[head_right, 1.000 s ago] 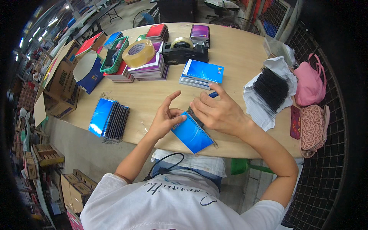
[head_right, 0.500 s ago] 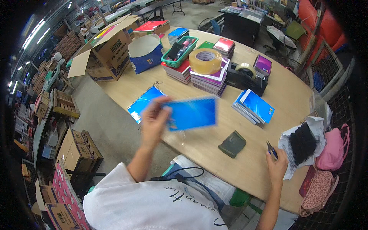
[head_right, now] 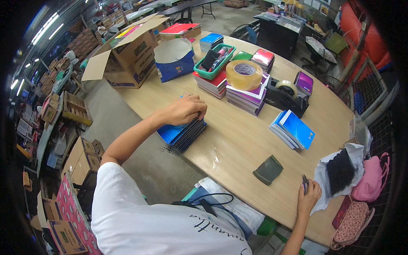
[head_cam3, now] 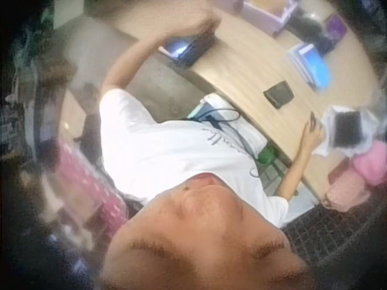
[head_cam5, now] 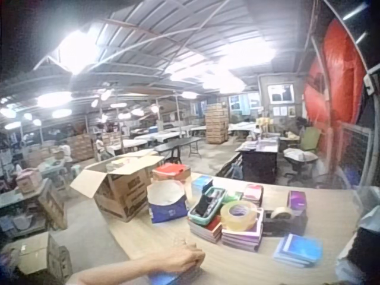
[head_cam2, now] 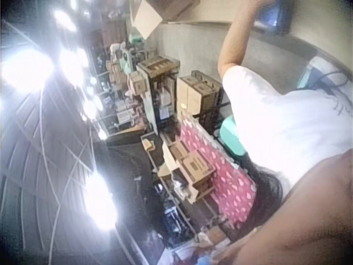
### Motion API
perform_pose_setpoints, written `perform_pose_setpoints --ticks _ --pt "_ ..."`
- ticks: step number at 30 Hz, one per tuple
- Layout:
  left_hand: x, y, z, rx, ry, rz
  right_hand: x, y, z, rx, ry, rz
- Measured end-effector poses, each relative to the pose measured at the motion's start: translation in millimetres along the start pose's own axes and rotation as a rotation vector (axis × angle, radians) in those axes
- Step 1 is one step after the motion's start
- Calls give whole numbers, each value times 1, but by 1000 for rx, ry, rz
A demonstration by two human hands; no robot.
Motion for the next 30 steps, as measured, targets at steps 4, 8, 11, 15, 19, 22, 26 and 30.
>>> perform_pose_setpoints --ticks 4,8,11,15,19,22,26,30 --pt "-3 -3 -4 -77 176 37 2 -1 2 -42 -52 -22" --pt "21 -26 -30 0 642 -56 24 -47 19 -32 141 122" --pt "33 -60 -79 258 746 -795 33 -139 29 23 244 546" --pt "-38 -90 -123 254 649 -1160 -12 -296 38 221 161 1027" --pt "-68 -70 -114 121 582 -1327 -57 -410 55 182 21 1283" --pt "-67 -65 -111 129 609 -1093 -83 -447 54 68 38 1200" --pt "-59 -60 -113 231 601 -1178 -83 -462 53 43 13 1173" --pt "-54 -63 -129 287 974 -1053 -78 -438 46 78 26 1168"
Point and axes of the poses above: each hand's wrist, its own z-axis towards the middle knuckle, its own x-axis out of the back of the hand, y = z × x, the point moved 3 cm from there along z, towards the middle knuckle, and after that the axes turned 2 degrees about -x, right-handed, at the moved point
